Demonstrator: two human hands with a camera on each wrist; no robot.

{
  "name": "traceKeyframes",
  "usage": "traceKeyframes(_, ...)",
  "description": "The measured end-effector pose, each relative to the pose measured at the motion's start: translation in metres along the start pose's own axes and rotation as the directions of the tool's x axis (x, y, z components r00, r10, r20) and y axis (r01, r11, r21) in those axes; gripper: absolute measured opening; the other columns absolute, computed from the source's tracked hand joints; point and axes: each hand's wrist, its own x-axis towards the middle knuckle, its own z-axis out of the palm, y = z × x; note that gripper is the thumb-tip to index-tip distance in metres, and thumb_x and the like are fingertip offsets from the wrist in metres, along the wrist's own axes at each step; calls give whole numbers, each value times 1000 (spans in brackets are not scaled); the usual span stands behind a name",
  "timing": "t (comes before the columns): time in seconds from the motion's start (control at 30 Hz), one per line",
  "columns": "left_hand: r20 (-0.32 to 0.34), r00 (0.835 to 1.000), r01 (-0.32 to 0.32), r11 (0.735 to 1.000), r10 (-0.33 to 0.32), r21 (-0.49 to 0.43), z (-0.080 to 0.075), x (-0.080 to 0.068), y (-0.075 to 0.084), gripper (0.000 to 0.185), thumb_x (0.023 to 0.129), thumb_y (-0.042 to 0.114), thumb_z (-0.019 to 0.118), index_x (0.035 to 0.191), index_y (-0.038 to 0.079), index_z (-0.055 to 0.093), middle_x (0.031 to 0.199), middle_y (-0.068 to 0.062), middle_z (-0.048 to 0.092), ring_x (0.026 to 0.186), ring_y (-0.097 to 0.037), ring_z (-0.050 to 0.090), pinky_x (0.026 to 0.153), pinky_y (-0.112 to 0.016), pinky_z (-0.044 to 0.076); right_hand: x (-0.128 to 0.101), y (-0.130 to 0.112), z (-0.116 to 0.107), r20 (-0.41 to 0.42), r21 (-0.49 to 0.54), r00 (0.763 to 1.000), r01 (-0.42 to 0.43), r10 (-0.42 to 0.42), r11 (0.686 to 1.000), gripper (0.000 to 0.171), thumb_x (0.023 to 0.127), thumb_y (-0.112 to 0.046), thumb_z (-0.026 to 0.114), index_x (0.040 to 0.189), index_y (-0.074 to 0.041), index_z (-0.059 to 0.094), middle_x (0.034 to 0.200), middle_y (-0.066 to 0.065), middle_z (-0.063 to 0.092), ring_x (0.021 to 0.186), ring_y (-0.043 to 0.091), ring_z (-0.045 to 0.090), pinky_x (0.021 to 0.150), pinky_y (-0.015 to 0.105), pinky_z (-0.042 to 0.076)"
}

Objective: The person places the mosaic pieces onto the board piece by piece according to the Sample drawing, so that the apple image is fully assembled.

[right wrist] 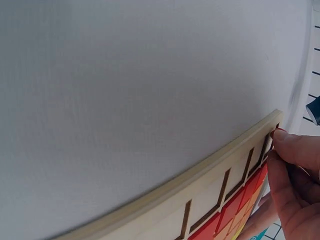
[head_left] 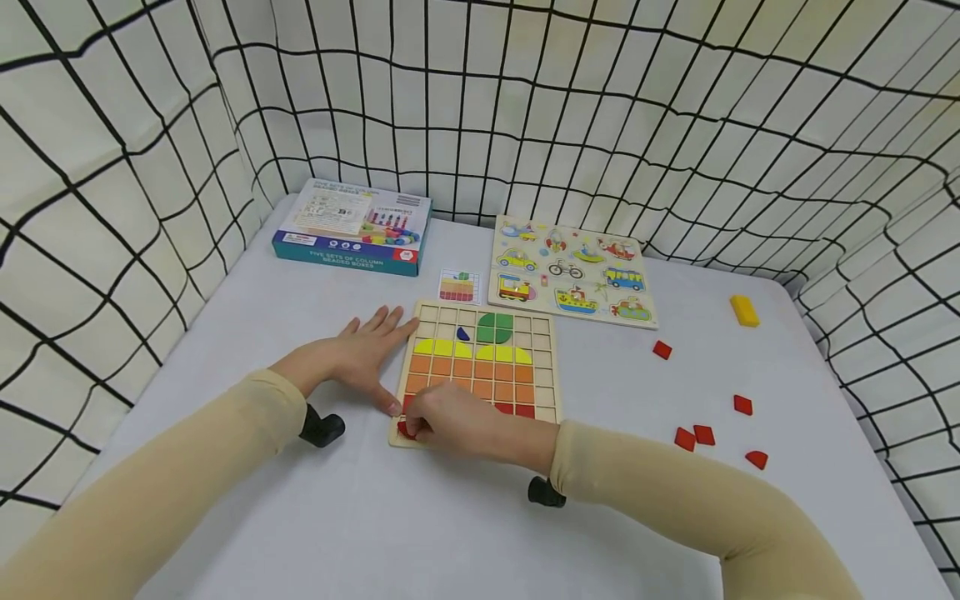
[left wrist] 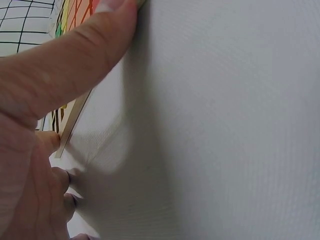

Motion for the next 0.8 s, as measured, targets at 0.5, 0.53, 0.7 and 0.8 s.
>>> traceKeyframes(0.5,11,1000,-1,1000,1,-2,0,-1,-1,133,69,58,88,165,9,10,171,-24,-1,157,-49,-5,121,-75,2,2,3,2,13,292,970,-235,242,927,5,95,-10,71,93,-9,76,77,-5,68,69,7,57,63,13,48)
traceKeyframes(0.53,11,1000,-1,1000,1,-1,0,-1,-1,133,69,58,88,165,8,10,171,-24,-1,157,-49,-5,121,-75,2,1,2,2,8,313,965,-252,262,916,7,94,-9,71,89,-8,75,74,-4,66,66,7,56,60,13,47)
traceKeyframes(0.7,16,1000,0,1000,0,0,0,0,-1,133,70,57,87,165,9,9,171,-24,-2,157,-49,-6,121,-74,1,0,0,0,12,350,939,-327,344,878,21,93,-10,70,73,-10,67,60,-3,59,55,9,53,50,17,42)
traceKeyframes(0.8,14,1000,-1,1000,1,2,-1,0,-1,132,70,58,87,165,9,9,171,-24,-2,157,-49,-6,121,-74,1,0,0,-1,26,331,927,-361,374,872,24,94,-13,72,71,-12,65,58,-3,58,54,9,53,49,17,41)
